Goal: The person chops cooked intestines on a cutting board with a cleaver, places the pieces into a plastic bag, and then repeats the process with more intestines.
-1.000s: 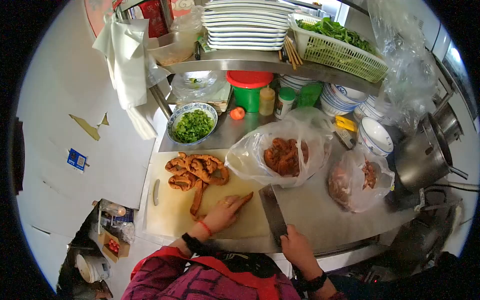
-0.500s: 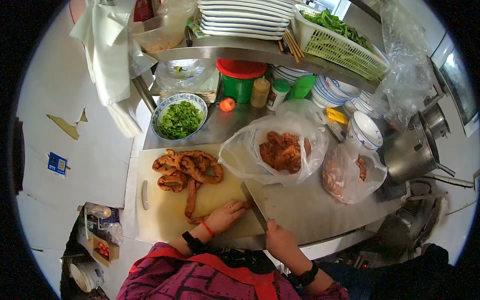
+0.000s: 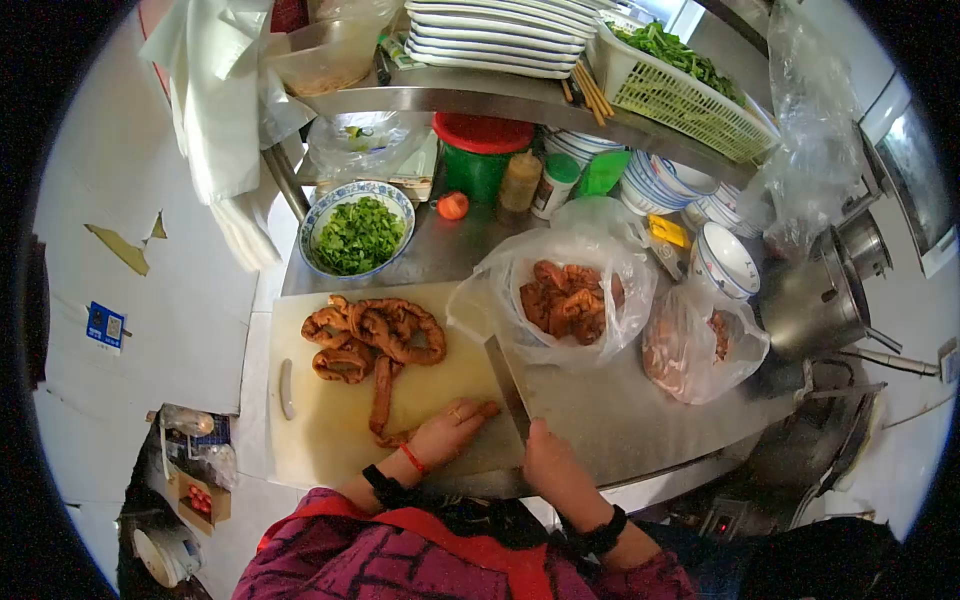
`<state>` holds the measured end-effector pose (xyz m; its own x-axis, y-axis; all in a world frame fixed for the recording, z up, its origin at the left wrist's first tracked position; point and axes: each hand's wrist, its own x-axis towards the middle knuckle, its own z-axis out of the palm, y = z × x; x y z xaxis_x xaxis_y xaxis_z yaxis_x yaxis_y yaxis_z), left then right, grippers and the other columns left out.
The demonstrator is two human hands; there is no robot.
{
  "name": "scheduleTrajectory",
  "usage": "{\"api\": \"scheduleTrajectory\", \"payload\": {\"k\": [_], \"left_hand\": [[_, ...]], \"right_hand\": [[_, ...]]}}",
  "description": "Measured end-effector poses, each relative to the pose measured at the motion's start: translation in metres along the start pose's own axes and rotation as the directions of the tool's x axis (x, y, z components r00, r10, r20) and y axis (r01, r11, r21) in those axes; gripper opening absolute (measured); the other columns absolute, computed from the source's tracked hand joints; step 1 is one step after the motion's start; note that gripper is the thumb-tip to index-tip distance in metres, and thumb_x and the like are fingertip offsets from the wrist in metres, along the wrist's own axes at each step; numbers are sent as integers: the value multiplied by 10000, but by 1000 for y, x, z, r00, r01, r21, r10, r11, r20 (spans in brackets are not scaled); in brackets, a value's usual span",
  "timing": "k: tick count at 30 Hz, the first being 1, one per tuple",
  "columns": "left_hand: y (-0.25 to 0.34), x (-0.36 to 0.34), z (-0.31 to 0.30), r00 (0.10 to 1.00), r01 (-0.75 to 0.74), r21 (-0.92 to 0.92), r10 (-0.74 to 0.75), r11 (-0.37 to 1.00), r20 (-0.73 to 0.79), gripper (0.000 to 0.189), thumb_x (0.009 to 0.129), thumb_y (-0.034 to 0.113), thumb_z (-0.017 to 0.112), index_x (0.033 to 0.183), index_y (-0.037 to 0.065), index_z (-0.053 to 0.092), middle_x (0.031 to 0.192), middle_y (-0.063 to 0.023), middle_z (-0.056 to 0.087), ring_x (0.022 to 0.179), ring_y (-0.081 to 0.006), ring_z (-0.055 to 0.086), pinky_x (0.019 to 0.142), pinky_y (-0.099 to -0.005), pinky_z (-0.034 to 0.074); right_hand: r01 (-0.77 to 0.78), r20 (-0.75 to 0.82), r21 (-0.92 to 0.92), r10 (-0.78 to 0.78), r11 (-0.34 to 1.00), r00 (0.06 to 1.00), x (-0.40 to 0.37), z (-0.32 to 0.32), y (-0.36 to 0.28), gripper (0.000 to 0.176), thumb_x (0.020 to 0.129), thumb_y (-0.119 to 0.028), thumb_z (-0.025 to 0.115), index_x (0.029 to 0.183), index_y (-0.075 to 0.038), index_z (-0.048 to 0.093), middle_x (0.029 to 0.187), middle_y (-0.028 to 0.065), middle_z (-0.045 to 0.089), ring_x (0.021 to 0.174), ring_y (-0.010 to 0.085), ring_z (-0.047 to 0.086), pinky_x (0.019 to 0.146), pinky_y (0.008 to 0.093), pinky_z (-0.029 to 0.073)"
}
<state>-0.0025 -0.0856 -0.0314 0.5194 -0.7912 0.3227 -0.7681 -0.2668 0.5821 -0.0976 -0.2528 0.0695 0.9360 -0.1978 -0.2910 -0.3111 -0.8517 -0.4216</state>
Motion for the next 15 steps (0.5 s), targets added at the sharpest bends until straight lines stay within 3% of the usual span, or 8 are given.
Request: {"api": "scheduleTrajectory", "payload": {"k": [2,4,6,10,13,15], "left_hand": [[4,-5,0,999,-38,156,36,987,16,419,724,78,522,1140,37,549,1033,-128,529,1025,-285,505,873,-326,449],[1,-1,-2,998,-41,124,35,991,47,389,724,83,525,1108,33,559,1018,-125,531,1020,-286,506,868,-329,450],[-1,3,0,998,-30,89,24,996,59,360,724,89,528,1076,29,568,1003,-122,534,1015,-287,507,863,-332,450],[-4,0,4,997,-75,100,72,992,32,289,722,91,538,1000,22,575,1021,-118,538,1006,-286,511,876,-349,443],[-4,0,5,996,-83,90,83,992,-6,277,719,86,543,987,22,576,1020,-120,545,1001,-294,514,886,-363,437],[-3,-4,0,997,-73,49,72,996,3,281,717,82,544,990,23,577,1019,-123,548,1002,-300,515,891,-368,435]], "right_hand": [[36,26,3,-36,999,999,-14,-6,-3,160,800,-25,437,945,28,395,758,300,578,715,469,574,638,549,441],[77,30,6,-77,997,997,-20,-8,-5,159,799,-28,440,942,25,395,756,295,579,708,467,575,640,546,443],[64,188,-98,-44,993,981,-22,-9,-5,198,830,-70,467,988,16,383,774,312,564,746,490,548,635,558,418],[88,208,-110,-64,990,976,-12,2,-9,187,793,-33,454,960,18,385,752,287,580,708,474,569,623,542,442],[97,111,-58,-90,994,990,12,19,-6,188,801,-45,453,965,15,384,760,294,581,713,478,567,623,546,442],[2,7,68,-2,998,1000,17,23,-8,190,847,-73,448,992,9,355,741,316,552,731,503,532,617,564,401]]}}
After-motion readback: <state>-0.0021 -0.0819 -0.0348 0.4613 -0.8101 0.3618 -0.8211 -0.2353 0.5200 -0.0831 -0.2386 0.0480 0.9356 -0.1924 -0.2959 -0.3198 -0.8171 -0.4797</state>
